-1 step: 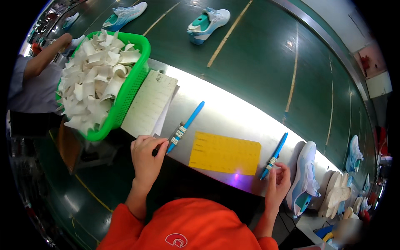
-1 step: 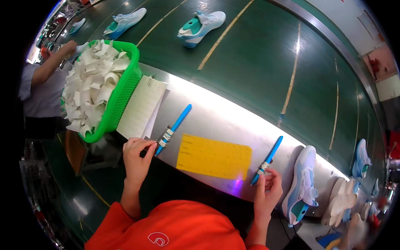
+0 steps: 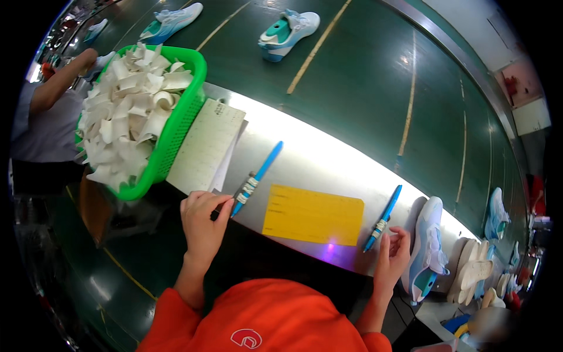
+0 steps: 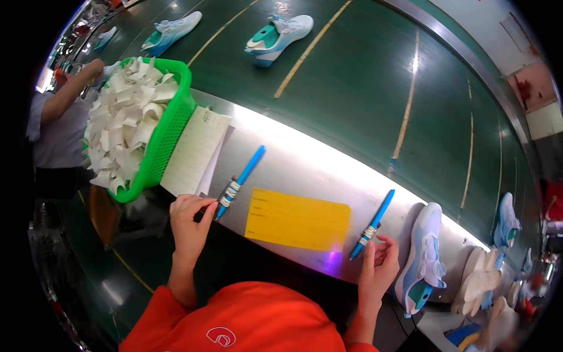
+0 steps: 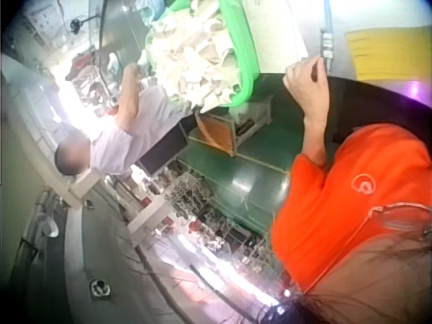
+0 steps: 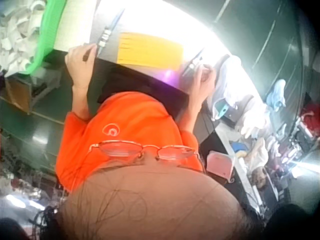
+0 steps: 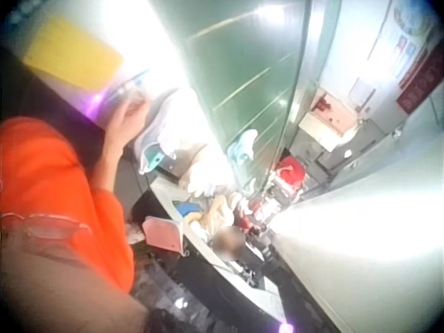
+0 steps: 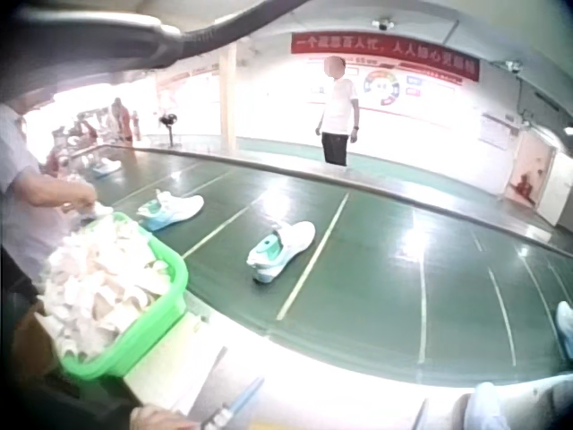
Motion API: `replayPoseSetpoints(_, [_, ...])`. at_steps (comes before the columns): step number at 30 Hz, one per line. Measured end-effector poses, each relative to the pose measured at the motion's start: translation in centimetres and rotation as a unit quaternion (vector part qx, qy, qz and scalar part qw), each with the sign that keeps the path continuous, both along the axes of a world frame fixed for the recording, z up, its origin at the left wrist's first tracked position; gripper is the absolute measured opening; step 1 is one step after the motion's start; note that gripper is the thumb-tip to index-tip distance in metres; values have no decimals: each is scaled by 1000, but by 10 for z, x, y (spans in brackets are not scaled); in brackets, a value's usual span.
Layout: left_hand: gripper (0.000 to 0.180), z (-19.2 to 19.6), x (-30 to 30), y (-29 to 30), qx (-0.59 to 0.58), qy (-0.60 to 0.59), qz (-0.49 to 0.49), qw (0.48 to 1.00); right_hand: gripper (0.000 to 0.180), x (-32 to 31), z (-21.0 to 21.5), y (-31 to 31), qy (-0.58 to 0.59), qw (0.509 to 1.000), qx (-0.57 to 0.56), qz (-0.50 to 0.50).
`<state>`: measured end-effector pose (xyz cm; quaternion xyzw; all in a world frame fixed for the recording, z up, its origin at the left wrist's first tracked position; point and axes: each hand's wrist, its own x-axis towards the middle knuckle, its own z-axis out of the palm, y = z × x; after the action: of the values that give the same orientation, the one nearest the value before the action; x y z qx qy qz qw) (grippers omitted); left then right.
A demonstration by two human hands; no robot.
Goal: The person uses a blue pen to mark the heel area of light blue and white sneakers moving along a conveyor belt. The person picks up each shoe, applies a mark, and places it back on the belt. A yellow card is briefly handled and written on before the shoe marking resumes.
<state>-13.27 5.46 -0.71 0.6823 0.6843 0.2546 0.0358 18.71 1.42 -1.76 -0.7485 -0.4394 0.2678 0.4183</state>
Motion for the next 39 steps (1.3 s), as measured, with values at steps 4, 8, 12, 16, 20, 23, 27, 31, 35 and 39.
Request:
replayPoseSetpoints(4, [8,-1,2,-2,1,3,4,1000,19,14,-9,13,-91,996,-5,-20])
replayPoseSetpoints(8, [10,0,9,-2,31,8,-5,999,30,9,-6,28,-171,975,-145,-5])
replayPoseSetpoints(12, [12,27,37,-16,87,-83,-150,981,29,13,-14,34,-242,957,-160,14])
replayPoseSetpoints(16, [17,57,79,-34,59,-307,-471,825,18,21,-10,30,-126,979,-150,50])
replayPoseSetpoints(20, [19,80,117,-35,139,-402,-570,703,13,35,-17,14,79,994,-64,34])
replayPoseSetpoints(23, [18,88,134,-36,191,-476,-546,663,11,26,-13,4,210,978,1,-15])
replayPoseSetpoints(27, [17,95,145,-39,184,-519,-529,646,14,20,-11,-11,362,928,72,-54])
replayPoseSetpoints(31, [17,84,121,-30,50,-444,-555,702,18,-1,6,-18,404,909,96,-41])
replayPoseSetpoints(35, [24,37,124,-30,-31,-349,-399,847,25,-17,18,-38,342,934,97,17])
replayPoseSetpoints(39, [22,5,117,-42,-170,-342,-388,839,31,-31,12,-54,305,937,142,97])
